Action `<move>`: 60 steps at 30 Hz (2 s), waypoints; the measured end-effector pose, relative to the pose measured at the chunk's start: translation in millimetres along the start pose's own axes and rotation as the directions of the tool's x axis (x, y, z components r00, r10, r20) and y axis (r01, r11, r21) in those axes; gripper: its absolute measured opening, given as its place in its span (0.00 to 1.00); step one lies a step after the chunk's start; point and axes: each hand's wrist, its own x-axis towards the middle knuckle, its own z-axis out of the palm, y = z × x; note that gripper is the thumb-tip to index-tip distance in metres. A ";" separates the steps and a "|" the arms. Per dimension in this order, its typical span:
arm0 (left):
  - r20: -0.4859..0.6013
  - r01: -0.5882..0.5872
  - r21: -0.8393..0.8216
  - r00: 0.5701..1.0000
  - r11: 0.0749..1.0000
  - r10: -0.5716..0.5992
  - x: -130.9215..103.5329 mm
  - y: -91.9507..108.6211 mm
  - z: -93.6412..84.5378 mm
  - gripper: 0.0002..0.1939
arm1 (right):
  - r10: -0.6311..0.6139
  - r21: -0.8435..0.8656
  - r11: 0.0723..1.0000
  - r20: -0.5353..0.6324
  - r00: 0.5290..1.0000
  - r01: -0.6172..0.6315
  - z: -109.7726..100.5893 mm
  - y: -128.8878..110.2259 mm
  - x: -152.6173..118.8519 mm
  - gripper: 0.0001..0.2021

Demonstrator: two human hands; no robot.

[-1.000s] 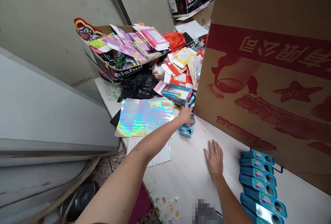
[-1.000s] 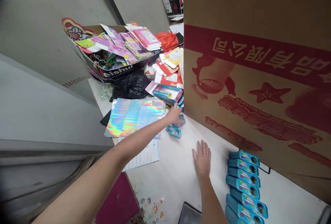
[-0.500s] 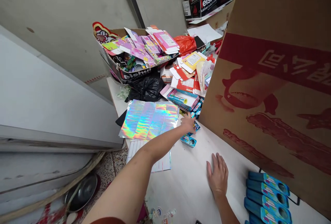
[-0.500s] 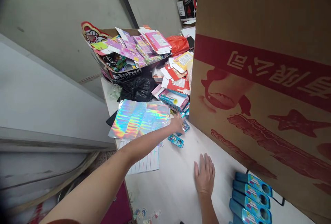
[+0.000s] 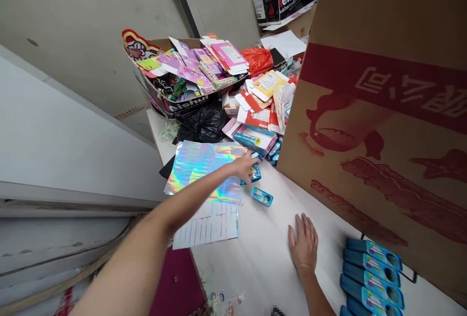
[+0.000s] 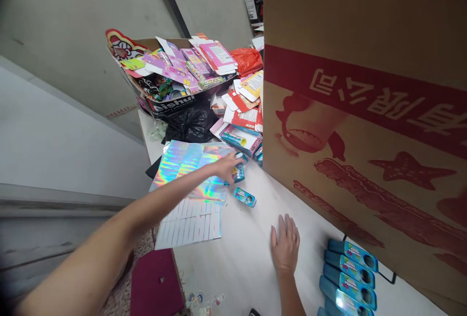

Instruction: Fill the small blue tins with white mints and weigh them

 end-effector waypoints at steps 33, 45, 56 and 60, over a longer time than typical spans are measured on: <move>-0.264 -0.338 0.048 0.903 0.940 0.338 -3.1 23.3 7.9 0.38 | 0.047 0.007 0.999 0.074 0.996 -0.047 -5.7 -3.3 2.6 0.22; -0.041 -0.244 0.116 0.967 0.963 0.250 37.4 36.2 16.7 0.19 | 0.060 0.001 0.998 0.058 0.997 -0.060 -4.2 -3.8 0.4 0.22; -0.277 -0.178 0.117 0.939 0.977 0.205 1.0 33.0 35.4 0.27 | 0.075 0.005 0.997 0.071 0.995 -0.076 -7.5 -3.7 1.2 0.22; -0.319 0.272 -0.057 0.907 0.961 -0.276 -89.5 54.2 107.4 0.33 | 0.064 0.024 0.998 0.067 0.996 -0.066 -8.7 -4.0 1.6 0.22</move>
